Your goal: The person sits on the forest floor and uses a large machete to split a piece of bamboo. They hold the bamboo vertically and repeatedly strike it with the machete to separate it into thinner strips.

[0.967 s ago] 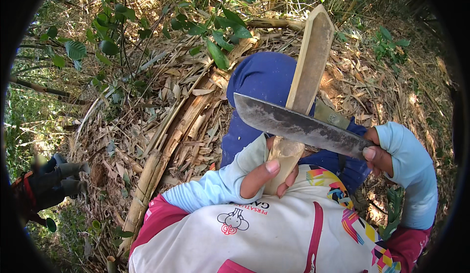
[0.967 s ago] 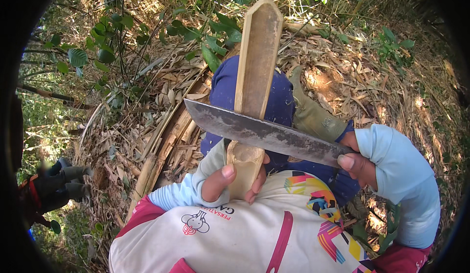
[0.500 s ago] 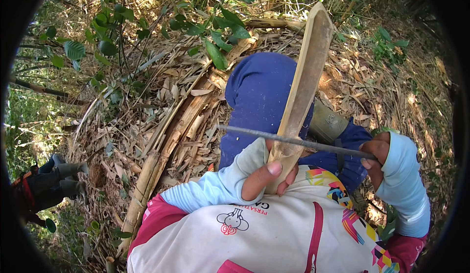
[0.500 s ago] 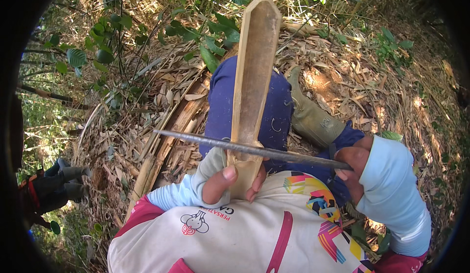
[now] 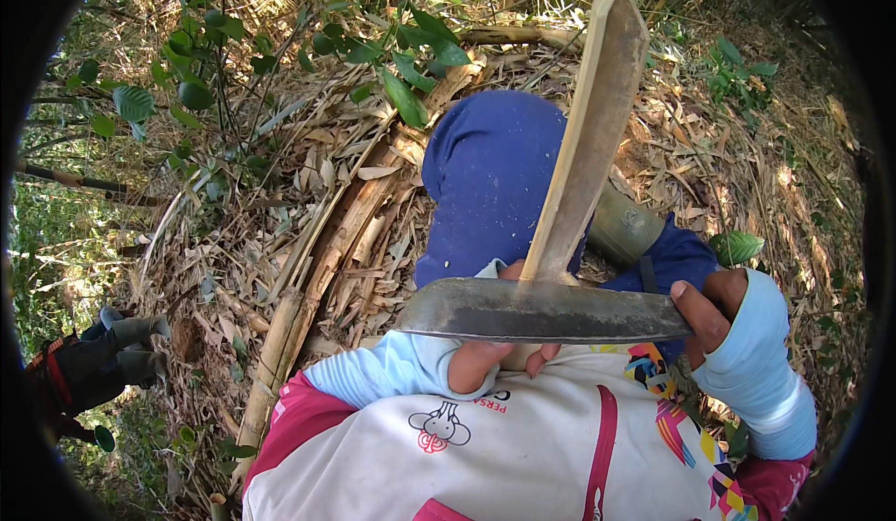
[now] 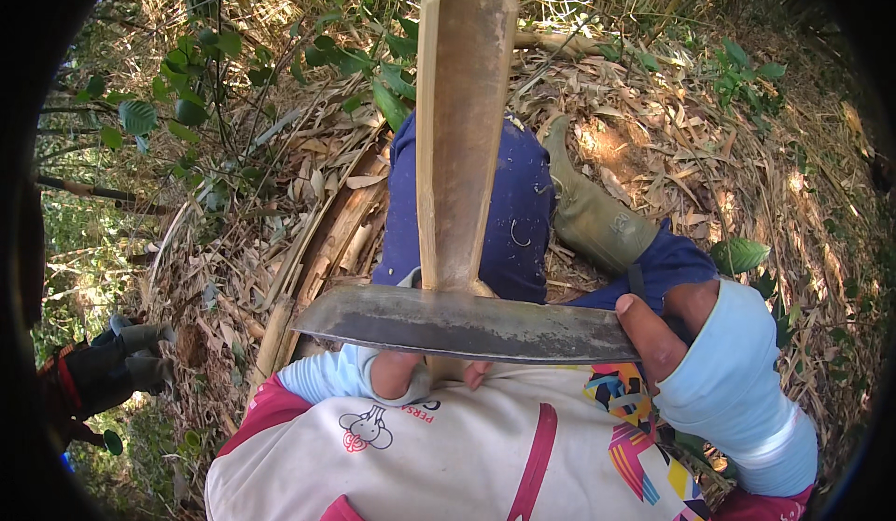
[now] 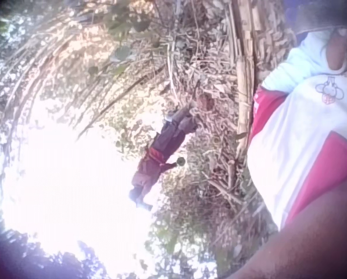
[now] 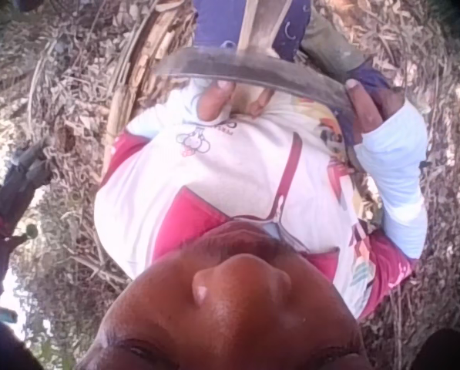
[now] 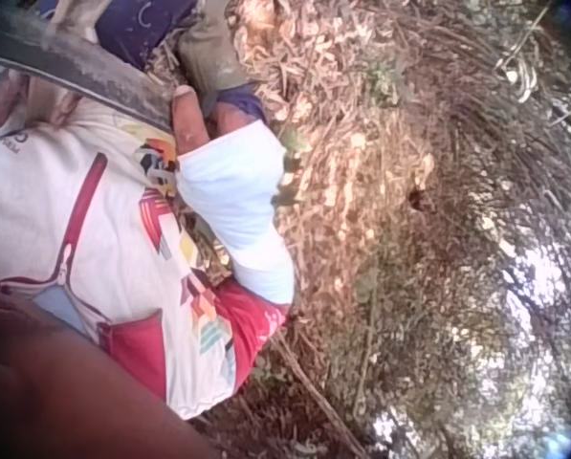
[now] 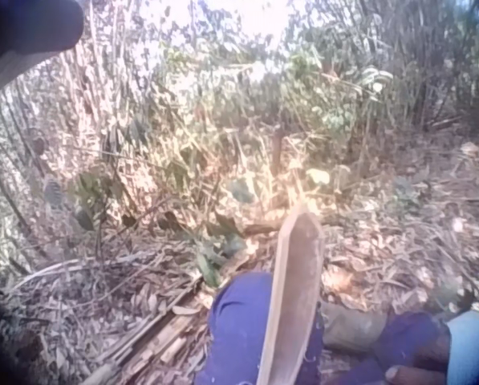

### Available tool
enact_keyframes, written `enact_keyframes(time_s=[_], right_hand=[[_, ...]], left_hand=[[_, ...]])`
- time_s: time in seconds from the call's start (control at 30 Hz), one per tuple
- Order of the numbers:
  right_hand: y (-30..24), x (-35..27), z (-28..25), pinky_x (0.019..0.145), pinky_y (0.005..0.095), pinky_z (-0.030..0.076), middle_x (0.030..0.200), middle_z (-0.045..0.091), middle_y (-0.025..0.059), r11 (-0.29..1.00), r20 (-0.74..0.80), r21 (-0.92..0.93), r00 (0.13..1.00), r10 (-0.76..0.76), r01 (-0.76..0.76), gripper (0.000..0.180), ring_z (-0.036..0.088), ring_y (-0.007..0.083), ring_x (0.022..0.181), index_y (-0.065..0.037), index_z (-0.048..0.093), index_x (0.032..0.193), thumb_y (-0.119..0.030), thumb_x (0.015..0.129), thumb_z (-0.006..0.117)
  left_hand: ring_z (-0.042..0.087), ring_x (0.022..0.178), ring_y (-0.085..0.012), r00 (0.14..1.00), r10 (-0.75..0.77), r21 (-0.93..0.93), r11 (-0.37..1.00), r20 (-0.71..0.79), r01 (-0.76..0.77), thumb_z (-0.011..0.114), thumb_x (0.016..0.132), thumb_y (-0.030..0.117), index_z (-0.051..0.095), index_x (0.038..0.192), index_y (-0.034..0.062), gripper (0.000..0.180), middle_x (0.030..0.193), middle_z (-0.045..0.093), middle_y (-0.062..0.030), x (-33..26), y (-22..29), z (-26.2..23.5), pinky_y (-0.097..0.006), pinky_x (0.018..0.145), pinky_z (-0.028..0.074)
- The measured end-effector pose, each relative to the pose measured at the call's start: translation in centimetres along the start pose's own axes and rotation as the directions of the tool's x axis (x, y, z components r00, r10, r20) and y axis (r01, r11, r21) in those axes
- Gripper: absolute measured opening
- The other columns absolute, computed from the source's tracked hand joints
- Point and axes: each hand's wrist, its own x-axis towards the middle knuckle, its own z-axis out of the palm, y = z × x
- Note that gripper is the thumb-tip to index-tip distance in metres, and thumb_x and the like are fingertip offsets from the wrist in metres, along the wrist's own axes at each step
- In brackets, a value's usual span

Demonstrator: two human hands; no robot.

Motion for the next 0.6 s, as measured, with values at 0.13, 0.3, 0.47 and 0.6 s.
enact_keyframes(time_s=[0.13,0.3,0.47,0.6], right_hand=[[0.1,-0.2,-0.3,0.056,0.0424,0.04,0.078,0.055,0.0107,0.999,0.083,-0.007,0.996,0.035,-0.034,0.069,0.054,0.0287,0.066,-0.007,0.059,0.119,0.004,0.051,0.068],[0.0,0.0,-0.5,0.056,0.0437,0.038,0.076,0.054,0.0101,0.997,0.228,-0.021,0.97,0.079,-0.076,0.069,0.052,0.0294,0.064,-0.008,0.058,0.118,0.001,0.051,0.07],[0.2,0.9,0.0,0.043,0.0401,0.032,0.059,0.037,0.0053,0.997,0.156,-0.069,0.987,0.044,-0.033,0.034,0.044,0.0236,0.049,-0.006,0.063,0.104,-0.012,0.071,0.064],[0.3,0.5,0.9,0.043,0.0398,0.031,0.059,0.039,0.0049,0.997,0.168,-0.063,0.985,0.046,-0.036,0.032,0.044,0.0232,0.048,-0.006,0.062,0.104,-0.014,0.073,0.063]], left_hand=[[0.057,0.074,-0.0151,1.0,-0.023,-0.01,1.0,0.012,0.023,0.052,0.093,0.058,0.04,0.135,-0.0017,0.074,0.088,0.06,-0.0096,0.2,0.0,-0.1,-0.028,0.066,0.048],[0.056,0.073,-0.0134,0.999,-0.052,-0.009,0.999,0.001,0.052,0.053,0.093,0.056,0.035,0.138,-0.0007,0.074,0.088,0.059,-0.0081,0.1,0.0,0.0,-0.026,0.066,0.047],[0.055,0.072,-0.0117,0.996,-0.084,0.009,0.996,-0.008,0.084,0.054,0.094,0.054,0.03,0.142,0.0003,0.076,0.087,0.058,-0.0066,0.0,-0.1,0.0,-0.025,0.065,0.047],[0.055,0.071,-0.0118,0.996,-0.083,0.025,0.996,-0.011,0.083,0.054,0.094,0.054,0.032,0.141,0.0003,0.075,0.087,0.058,-0.0067,-0.1,-0.1,0.1,-0.025,0.065,0.047]])
